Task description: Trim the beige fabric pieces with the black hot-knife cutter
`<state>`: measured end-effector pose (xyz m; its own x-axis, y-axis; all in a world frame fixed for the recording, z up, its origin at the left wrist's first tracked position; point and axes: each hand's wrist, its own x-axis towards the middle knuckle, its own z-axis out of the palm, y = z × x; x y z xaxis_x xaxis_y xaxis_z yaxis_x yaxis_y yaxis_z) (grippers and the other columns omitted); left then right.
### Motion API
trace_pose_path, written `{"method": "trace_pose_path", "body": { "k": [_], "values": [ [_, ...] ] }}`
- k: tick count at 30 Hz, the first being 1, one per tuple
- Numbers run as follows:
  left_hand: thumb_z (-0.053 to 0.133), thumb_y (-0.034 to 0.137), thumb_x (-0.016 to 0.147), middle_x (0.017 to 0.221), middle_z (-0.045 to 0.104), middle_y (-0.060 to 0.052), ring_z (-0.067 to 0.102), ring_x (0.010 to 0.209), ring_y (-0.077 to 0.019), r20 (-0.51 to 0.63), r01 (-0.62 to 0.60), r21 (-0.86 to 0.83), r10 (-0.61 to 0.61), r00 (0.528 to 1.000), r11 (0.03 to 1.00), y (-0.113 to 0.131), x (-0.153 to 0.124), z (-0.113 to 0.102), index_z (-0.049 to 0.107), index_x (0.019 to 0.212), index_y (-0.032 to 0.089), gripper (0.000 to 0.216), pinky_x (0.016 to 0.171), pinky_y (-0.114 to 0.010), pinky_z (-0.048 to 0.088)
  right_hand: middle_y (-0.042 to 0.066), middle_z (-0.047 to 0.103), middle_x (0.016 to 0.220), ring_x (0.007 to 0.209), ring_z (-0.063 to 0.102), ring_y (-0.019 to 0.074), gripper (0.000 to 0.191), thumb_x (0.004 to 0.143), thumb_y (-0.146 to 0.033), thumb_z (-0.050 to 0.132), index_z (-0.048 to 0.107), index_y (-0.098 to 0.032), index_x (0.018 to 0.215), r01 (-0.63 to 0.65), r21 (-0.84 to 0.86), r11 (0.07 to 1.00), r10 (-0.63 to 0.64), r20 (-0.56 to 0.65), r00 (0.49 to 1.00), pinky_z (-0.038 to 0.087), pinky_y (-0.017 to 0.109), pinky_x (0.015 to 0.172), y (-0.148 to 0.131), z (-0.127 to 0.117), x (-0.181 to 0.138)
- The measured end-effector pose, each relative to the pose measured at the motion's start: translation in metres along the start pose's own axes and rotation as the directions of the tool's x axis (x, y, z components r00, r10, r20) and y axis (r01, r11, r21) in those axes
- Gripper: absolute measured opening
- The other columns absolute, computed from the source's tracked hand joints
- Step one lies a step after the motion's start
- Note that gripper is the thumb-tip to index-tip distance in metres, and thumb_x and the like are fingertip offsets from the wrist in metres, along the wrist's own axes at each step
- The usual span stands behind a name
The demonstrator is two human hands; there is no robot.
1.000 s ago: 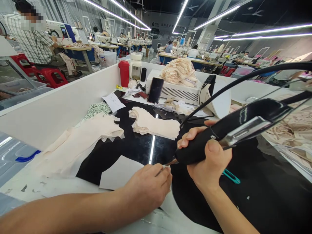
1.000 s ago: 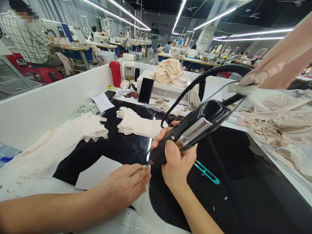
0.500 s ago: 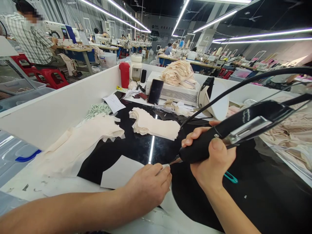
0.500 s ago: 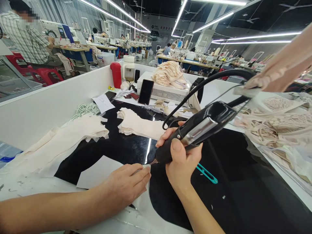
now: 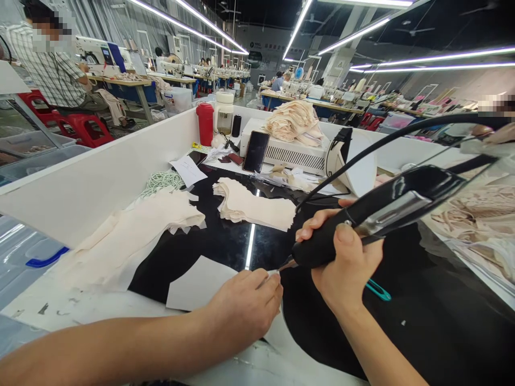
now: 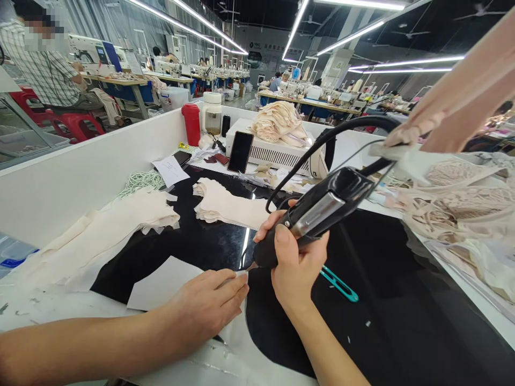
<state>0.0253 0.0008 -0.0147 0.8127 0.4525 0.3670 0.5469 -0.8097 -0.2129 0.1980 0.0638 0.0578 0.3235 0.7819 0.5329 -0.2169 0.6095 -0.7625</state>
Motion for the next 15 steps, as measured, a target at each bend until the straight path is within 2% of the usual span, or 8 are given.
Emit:
{"method": "trace_pose_path", "body": {
  "k": [7, 12, 15],
  "values": [
    [0.070, 0.014, 0.113, 0.135, 0.082, -0.014, 0.075, 0.107, -0.0212, -0.005, -0.019, -0.013, 0.019, 1.000, 1.000, -0.004, 0.003, 0.005, 0.078, 0.125, 0.010, 0.015, 0.081, -0.032, 0.057, -0.006, 0.073, 0.085, 0.062, 0.069, 0.0154, 0.051, 0.080, -0.051, 0.102, 0.070, -0.031, 0.115, 0.002, -0.015, 1.000, -0.002, 0.001, 1.000, 0.062, 0.030, 0.057, -0.014, -0.005, 0.007],
    [0.068, 0.012, 0.113, 0.134, 0.082, -0.011, 0.076, 0.106, -0.0232, 0.016, 0.077, -0.008, -0.077, 0.997, 0.997, -0.035, 0.003, 0.006, 0.076, 0.125, 0.012, 0.015, 0.081, -0.035, 0.059, -0.003, 0.080, 0.094, 0.066, 0.073, 0.0173, 0.058, 0.076, -0.047, 0.106, 0.074, -0.032, 0.122, -0.022, -0.080, 0.997, 0.027, 0.059, 0.998, 0.065, 0.033, 0.059, -0.030, -0.011, 0.008],
    [0.062, 0.016, 0.118, 0.136, 0.081, -0.014, 0.076, 0.116, -0.0253, -0.060, 0.114, 0.019, -0.113, 0.992, 0.993, -0.051, 0.004, -0.001, 0.076, 0.126, 0.010, 0.017, 0.093, -0.038, 0.061, -0.004, 0.079, 0.087, 0.060, 0.071, 0.0171, 0.051, 0.078, -0.044, 0.104, 0.073, -0.030, 0.115, 0.007, -0.091, 0.996, -0.003, 0.044, 0.999, 0.063, 0.033, 0.058, -0.035, -0.015, 0.004]
  ]
}}
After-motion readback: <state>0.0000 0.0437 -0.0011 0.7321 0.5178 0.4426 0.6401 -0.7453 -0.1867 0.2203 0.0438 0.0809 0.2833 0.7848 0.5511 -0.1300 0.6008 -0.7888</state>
